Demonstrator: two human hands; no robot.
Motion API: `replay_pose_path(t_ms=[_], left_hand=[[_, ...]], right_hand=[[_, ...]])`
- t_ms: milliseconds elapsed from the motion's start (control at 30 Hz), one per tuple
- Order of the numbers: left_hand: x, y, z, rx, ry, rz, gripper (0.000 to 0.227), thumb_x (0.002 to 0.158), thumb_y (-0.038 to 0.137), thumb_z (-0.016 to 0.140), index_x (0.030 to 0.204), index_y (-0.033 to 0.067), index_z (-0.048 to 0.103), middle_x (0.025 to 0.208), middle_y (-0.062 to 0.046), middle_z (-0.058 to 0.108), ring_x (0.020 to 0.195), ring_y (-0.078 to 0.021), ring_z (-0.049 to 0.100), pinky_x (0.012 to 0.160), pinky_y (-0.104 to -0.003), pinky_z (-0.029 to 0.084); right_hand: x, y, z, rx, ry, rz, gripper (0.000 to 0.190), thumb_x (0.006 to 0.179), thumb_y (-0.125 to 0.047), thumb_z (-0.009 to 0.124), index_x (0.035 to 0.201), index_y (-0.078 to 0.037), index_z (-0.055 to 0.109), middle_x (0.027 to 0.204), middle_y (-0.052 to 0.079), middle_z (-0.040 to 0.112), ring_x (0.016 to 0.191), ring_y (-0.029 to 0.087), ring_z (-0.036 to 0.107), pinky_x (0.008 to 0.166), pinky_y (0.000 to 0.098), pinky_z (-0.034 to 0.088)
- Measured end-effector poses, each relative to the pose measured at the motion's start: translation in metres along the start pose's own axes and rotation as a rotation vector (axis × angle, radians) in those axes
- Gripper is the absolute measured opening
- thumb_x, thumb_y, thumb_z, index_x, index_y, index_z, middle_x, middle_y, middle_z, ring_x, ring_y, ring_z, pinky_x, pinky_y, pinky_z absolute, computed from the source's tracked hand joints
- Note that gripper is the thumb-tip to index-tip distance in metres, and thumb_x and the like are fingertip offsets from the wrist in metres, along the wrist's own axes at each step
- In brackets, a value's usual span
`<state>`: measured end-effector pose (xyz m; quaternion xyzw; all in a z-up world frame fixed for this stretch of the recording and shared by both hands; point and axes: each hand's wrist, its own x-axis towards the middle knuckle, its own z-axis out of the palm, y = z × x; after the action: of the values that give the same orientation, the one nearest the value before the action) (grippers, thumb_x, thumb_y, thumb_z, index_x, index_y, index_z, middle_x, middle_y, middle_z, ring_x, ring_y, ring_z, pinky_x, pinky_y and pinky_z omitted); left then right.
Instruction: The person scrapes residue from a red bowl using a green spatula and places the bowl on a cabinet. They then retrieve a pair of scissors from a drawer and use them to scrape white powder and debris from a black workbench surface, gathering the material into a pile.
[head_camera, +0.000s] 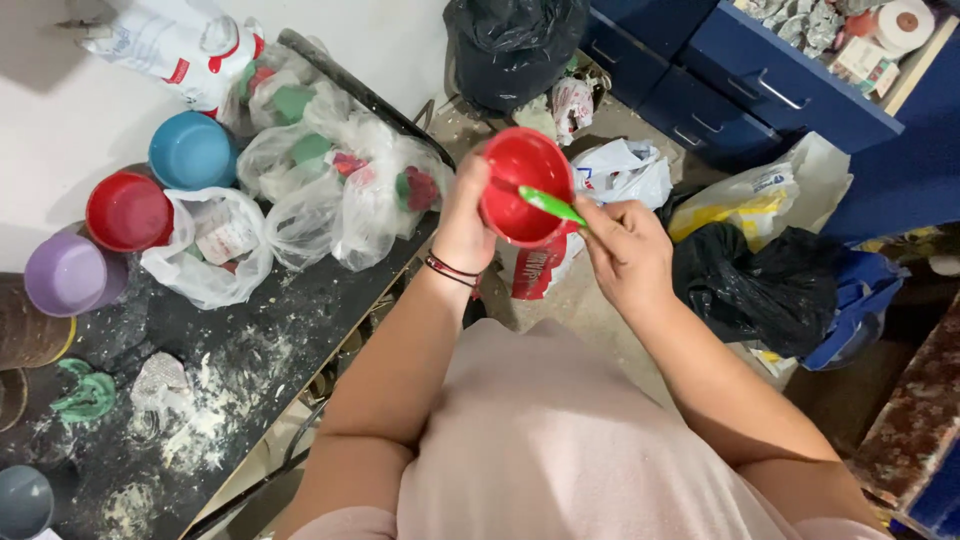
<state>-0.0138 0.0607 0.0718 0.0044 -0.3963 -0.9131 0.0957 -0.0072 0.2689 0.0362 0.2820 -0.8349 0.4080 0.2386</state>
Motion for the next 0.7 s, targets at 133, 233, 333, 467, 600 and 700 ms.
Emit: replay_pose_path(t_ms=[133,233,333,467,600,700], left_hand=[[0.004,-0.001,-0.005,-0.079,0.104,-0.111,0.025,0.098,0.032,0.073,0.108,0.0098,0.069,0.1,-0.011,0.072,0.09,-0.0198,0.07,0.083,-0.039,0.062],[0.007,-0.01,-0.03,-0.008,0.177,-0.116,0.029,0.094,0.034,0.077,0.109,0.0106,0.069,0.098,-0.011,0.071,0.086,-0.0212,0.07,0.076,-0.039,0.062],[0.0,-0.012,-0.036,0.335,0.185,-0.049,0.041,0.092,0.035,0.081,0.123,0.0106,0.069,0.113,-0.012,0.066,0.106,-0.0222,0.06,0.097,-0.042,0.052],[-0.001,-0.014,-0.026,0.715,0.045,0.083,0.058,0.079,0.027,0.09,0.132,0.0171,0.069,0.122,-0.013,0.067,0.115,-0.029,0.065,0.103,-0.045,0.051],[0.006,-0.018,-0.024,0.792,-0.061,0.317,0.056,0.075,0.022,0.096,0.126,0.0182,0.072,0.12,-0.008,0.067,0.113,-0.0237,0.066,0.103,-0.04,0.05],[0.012,-0.021,-0.04,0.741,0.031,0.386,0.048,0.08,0.018,0.088,0.125,0.0135,0.072,0.118,-0.007,0.072,0.112,-0.0207,0.068,0.102,-0.037,0.051]], right_hand=[[-0.013,0.024,0.001,-0.094,-0.023,-0.14,0.035,0.097,-0.003,0.072,0.126,-0.02,0.08,0.096,0.012,0.068,0.076,0.038,0.062,0.062,0.047,0.05],[-0.037,0.048,-0.003,-0.136,-0.027,-0.118,0.035,0.096,-0.005,0.073,0.126,-0.022,0.081,0.1,0.011,0.069,0.083,0.037,0.064,0.068,0.0491,0.053],[-0.036,0.053,-0.012,-0.187,-0.036,-0.092,0.027,0.097,-0.01,0.077,0.121,-0.022,0.083,0.098,0.01,0.069,0.084,0.035,0.067,0.07,0.0456,0.053],[-0.013,0.049,-0.016,-0.355,-0.115,-0.131,0.028,0.1,-0.017,0.075,0.128,-0.022,0.08,0.094,0.005,0.073,0.079,0.028,0.07,0.067,0.0395,0.056],[0.007,-0.002,-0.004,-0.474,-0.325,0.033,0.037,0.101,-0.015,0.067,0.138,-0.015,0.071,0.077,0.019,0.071,0.066,0.041,0.07,0.058,0.0546,0.054],[-0.025,-0.009,0.022,-0.286,-0.456,0.288,0.037,0.102,-0.036,0.065,0.135,-0.017,0.068,0.088,0.019,0.074,0.081,0.043,0.073,0.07,0.0579,0.058]])
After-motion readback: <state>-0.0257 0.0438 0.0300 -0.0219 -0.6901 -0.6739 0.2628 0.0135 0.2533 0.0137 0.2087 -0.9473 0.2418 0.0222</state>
